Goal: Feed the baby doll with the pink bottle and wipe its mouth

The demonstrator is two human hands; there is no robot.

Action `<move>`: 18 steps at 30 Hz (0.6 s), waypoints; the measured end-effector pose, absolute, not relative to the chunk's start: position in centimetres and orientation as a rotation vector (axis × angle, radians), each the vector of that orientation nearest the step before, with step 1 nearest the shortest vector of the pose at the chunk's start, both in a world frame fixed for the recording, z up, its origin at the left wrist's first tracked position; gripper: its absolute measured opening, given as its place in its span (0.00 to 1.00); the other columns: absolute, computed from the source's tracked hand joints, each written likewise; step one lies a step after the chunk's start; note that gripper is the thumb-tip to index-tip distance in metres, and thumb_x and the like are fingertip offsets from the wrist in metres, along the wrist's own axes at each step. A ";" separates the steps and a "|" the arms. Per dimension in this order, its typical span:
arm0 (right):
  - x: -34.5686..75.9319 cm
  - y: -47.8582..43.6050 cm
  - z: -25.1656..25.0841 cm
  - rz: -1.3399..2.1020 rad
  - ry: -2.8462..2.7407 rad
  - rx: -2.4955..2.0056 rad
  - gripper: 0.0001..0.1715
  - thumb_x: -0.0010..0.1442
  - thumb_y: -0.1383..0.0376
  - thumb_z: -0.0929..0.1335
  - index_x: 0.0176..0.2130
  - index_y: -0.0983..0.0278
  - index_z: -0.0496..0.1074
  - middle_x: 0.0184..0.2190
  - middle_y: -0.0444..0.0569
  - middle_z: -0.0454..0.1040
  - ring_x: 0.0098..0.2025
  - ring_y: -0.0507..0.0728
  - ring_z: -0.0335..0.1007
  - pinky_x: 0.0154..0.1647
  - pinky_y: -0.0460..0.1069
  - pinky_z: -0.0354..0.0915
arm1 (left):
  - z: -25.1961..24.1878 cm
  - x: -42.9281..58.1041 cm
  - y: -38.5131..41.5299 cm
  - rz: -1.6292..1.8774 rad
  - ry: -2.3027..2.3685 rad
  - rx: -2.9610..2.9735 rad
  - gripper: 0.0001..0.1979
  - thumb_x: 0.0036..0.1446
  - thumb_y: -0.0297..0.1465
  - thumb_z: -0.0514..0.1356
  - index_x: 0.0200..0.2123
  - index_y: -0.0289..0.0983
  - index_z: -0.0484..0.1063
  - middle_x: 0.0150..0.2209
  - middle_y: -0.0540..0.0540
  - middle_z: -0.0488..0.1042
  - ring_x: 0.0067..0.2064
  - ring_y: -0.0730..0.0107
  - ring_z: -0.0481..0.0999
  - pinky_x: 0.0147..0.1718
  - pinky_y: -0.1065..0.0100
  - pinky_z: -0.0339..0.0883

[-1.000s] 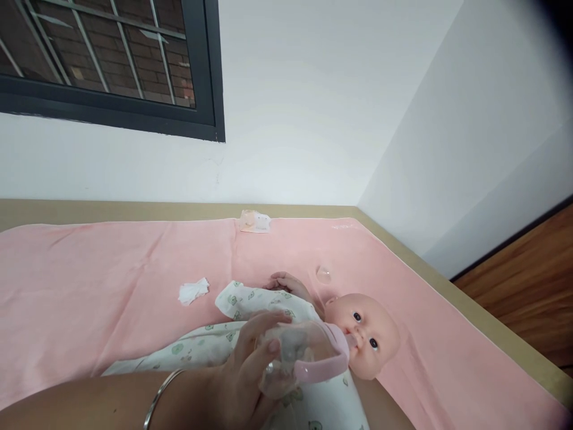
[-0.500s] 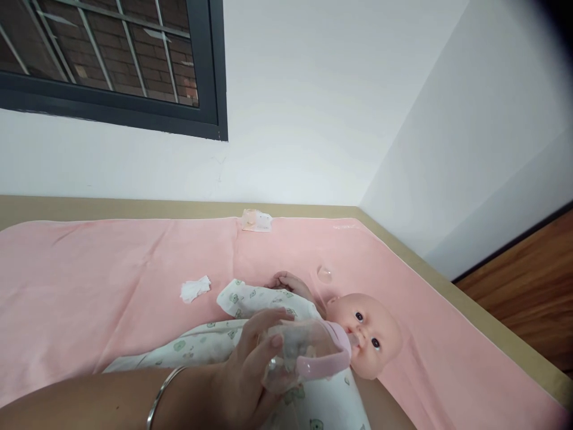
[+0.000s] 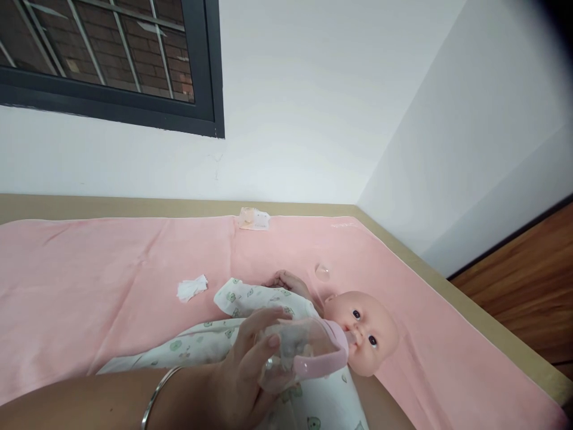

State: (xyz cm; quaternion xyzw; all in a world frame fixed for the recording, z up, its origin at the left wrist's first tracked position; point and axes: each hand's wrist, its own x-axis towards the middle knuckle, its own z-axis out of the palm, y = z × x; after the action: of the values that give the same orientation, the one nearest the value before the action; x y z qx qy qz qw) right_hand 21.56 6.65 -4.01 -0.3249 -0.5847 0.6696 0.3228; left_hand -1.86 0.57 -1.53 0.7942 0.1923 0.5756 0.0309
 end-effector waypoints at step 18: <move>23.3 7.5 -6.6 1.624 -1.502 -0.887 0.16 0.40 0.57 0.70 0.34 0.52 0.71 0.42 0.45 0.76 0.63 0.65 0.57 0.63 0.58 0.57 | -1.5 -1.9 0.7 1.747 0.572 2.468 0.36 0.62 0.20 0.52 0.69 0.31 0.40 0.59 0.32 0.56 0.63 0.54 0.59 0.56 0.53 0.69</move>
State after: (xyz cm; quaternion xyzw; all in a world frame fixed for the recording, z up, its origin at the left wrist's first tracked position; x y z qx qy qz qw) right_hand 23.29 7.51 -6.60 -0.3459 -0.5853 0.6331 0.3701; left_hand -1.92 0.68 -1.46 0.8016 0.1858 0.5673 0.0319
